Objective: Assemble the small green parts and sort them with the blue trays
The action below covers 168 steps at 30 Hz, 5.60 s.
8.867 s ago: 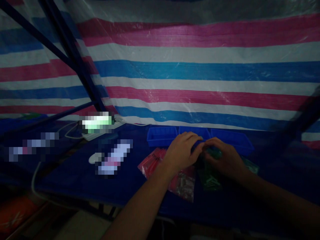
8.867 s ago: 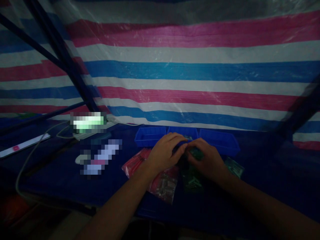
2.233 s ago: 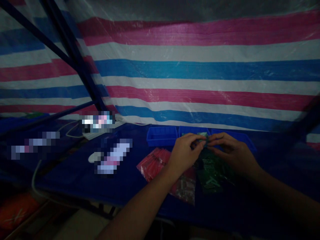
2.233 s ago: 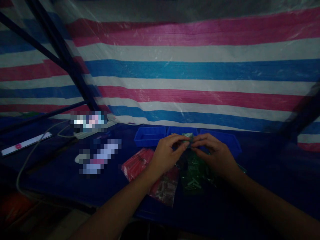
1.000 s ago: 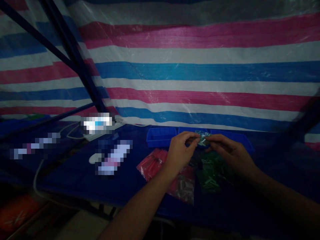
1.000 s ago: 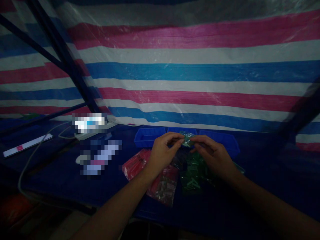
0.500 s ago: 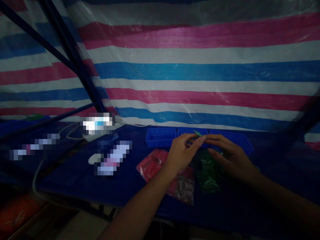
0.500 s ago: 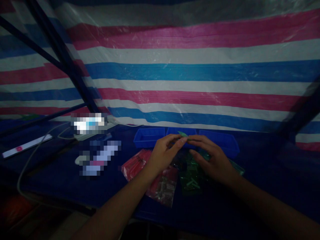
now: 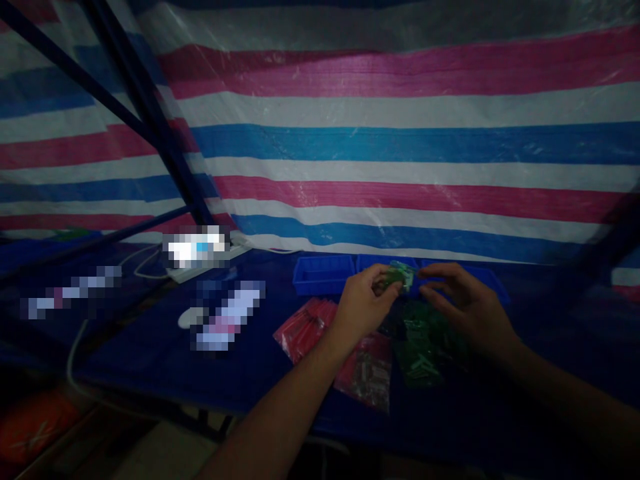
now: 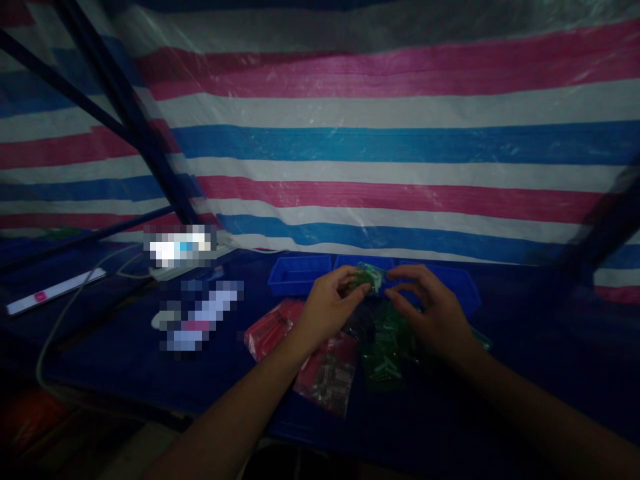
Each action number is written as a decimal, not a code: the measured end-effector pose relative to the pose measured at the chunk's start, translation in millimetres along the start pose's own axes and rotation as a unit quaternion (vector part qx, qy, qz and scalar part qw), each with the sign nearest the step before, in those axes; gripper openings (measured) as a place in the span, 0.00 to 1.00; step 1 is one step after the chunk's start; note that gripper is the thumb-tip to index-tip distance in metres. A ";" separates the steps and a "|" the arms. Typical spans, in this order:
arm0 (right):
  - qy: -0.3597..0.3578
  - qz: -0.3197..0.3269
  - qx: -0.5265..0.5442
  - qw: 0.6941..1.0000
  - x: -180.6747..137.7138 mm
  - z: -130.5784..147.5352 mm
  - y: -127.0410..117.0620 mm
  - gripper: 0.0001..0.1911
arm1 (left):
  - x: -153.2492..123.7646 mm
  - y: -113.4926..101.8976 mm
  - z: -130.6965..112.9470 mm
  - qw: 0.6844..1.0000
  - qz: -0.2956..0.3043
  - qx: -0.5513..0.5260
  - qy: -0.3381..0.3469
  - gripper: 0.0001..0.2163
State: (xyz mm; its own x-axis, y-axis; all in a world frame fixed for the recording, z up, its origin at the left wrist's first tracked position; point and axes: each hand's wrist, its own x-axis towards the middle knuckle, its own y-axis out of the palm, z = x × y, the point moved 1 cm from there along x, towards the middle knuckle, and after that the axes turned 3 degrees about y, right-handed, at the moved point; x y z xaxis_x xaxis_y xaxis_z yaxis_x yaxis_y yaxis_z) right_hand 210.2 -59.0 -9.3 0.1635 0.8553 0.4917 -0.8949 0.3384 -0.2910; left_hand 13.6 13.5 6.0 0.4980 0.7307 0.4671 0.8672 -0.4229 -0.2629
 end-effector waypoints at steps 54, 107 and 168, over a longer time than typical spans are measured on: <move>0.116 0.034 0.123 0.985 2.0 -10.3 3.9 0.21 | -4.3 -1.1 -20.6 0.983 0.028 0.154 0.101 0.07; -0.137 -0.113 -0.254 0.951 27.7 -13.6 -28.5 0.17 | -6.9 1.7 12.3 0.907 0.190 0.355 0.124 0.14; 0.114 0.057 0.122 0.984 5.6 -8.5 1.5 0.22 | -1.3 -0.5 -11.8 0.992 0.046 0.103 0.052 0.10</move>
State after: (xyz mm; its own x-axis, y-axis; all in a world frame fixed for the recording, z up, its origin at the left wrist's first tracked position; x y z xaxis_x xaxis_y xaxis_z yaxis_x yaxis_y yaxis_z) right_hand 213.3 -50.4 -13.9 0.1205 0.9573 0.2627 -0.9814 0.1547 -0.1138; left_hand 12.5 6.4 15.5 0.5812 0.6299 0.5152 0.8060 -0.3587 -0.4708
